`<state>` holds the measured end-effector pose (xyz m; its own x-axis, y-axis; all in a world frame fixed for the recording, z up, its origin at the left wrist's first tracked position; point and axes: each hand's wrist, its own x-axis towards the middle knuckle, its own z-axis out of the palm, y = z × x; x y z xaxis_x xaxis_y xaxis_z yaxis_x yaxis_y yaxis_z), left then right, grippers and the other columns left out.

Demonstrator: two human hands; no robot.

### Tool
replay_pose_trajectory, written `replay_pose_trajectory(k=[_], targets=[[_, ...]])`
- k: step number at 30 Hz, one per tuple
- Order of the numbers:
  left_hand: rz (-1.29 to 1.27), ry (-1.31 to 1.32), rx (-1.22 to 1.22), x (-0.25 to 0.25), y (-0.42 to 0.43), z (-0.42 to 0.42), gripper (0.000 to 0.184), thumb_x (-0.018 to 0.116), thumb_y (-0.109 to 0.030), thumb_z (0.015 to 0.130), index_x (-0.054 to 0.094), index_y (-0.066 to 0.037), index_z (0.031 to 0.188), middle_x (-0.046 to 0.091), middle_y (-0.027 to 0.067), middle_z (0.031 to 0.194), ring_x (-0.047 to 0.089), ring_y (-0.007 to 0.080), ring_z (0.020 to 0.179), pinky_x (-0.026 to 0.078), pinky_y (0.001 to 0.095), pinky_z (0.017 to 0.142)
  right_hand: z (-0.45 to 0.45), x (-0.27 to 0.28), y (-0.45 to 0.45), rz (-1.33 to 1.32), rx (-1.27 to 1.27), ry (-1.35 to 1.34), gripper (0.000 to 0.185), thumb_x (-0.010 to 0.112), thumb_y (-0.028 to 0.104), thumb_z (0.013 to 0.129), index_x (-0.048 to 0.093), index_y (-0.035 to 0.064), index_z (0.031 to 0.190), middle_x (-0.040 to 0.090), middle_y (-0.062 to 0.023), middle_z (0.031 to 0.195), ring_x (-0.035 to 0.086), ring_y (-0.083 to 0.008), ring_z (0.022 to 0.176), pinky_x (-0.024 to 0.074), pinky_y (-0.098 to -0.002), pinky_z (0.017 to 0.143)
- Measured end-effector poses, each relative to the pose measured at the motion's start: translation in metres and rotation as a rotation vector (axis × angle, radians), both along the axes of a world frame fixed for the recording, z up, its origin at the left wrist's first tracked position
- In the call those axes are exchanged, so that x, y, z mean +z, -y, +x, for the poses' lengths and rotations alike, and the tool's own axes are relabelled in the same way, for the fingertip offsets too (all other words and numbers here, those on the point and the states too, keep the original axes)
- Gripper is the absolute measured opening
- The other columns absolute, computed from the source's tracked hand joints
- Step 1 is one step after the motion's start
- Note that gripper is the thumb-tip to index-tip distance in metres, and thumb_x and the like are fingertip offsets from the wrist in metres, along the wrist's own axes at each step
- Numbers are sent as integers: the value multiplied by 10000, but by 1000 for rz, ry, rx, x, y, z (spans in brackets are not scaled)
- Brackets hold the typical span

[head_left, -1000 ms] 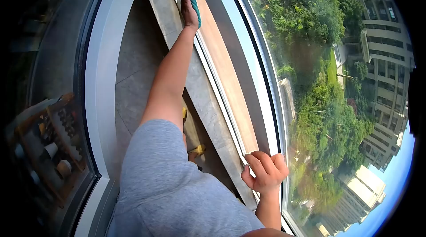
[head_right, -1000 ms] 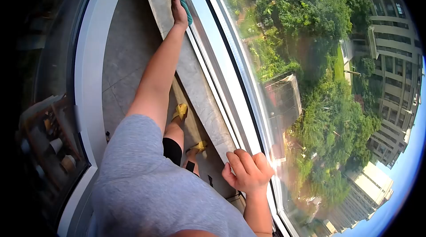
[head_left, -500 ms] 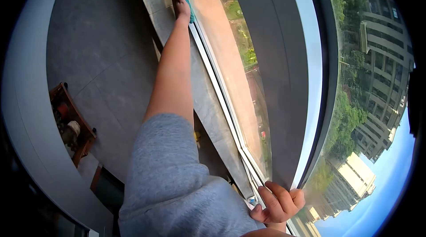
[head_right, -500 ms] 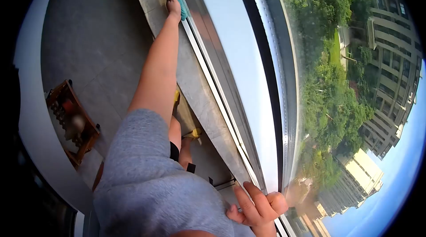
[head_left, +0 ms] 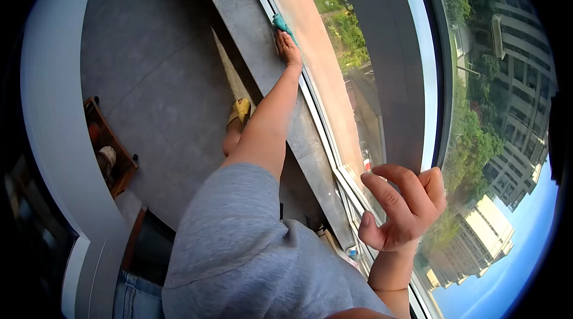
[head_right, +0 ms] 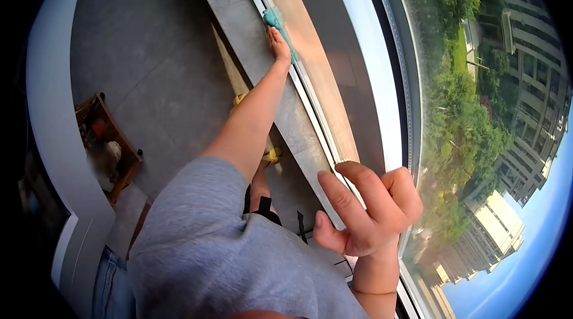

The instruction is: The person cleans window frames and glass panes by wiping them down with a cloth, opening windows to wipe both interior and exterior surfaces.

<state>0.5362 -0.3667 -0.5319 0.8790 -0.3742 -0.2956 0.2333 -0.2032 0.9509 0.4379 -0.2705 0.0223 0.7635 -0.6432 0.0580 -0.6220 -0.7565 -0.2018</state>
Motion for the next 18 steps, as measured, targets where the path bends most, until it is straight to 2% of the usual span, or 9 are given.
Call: replay_pose_trajectory(k=[3,6,10,12,14,16,18], targets=[[135,-108,-66,15,-47,-67,675,291,-487,1115,415,20,1542,387,224,1615,336,382,1502,255,430,1247,-2,-9,-1,-63,33,104,234,686,339,693,757,162,829,686,24,788,429,-165,598,337,-292,529],[157,-222,-112,31,-94,-129,672,297,-486,1113,354,-8,1583,358,219,1633,326,375,1509,249,424,1248,-13,-24,-13,-184,144,152,233,736,224,685,728,145,904,666,21,839,523,-168,661,391,-292,566],[81,-379,-104,48,-144,-198,670,309,-475,1117,316,-13,1602,316,215,1657,297,358,1528,235,399,1251,-58,-41,-108,181,134,272,236,732,111,743,694,103,976,663,-10,926,638,-178,820,485,-325,653],[79,-405,-132,48,-169,-232,674,308,-477,1118,295,-16,1610,297,208,1668,291,351,1532,233,395,1252,-104,-54,-159,277,82,254,219,734,94,758,695,97,974,669,-14,942,646,-192,825,496,-332,663],[46,-470,-154,50,-194,-265,684,304,-478,1121,238,-26,1630,251,185,1693,269,336,1545,223,388,1255,-162,-76,-208,492,-141,136,305,736,-6,702,734,95,990,716,-46,925,679,-242,828,528,-364,674],[36,-495,-167,52,-221,-303,683,302,-478,1122,235,-28,1631,247,179,1695,265,335,1547,221,386,1256,-232,-89,-254,517,-242,57,251,738,36,764,713,96,1006,702,-36,979,669,-261,848,536,-386,749],[36,-523,-171,57,-246,-339,679,299,-470,1125,206,-41,1642,218,163,1708,257,323,1553,215,379,1258,-285,-87,-293,570,-366,48,256,730,23,764,715,97,1009,702,-46,967,668,-268,851,537,-391,757]])
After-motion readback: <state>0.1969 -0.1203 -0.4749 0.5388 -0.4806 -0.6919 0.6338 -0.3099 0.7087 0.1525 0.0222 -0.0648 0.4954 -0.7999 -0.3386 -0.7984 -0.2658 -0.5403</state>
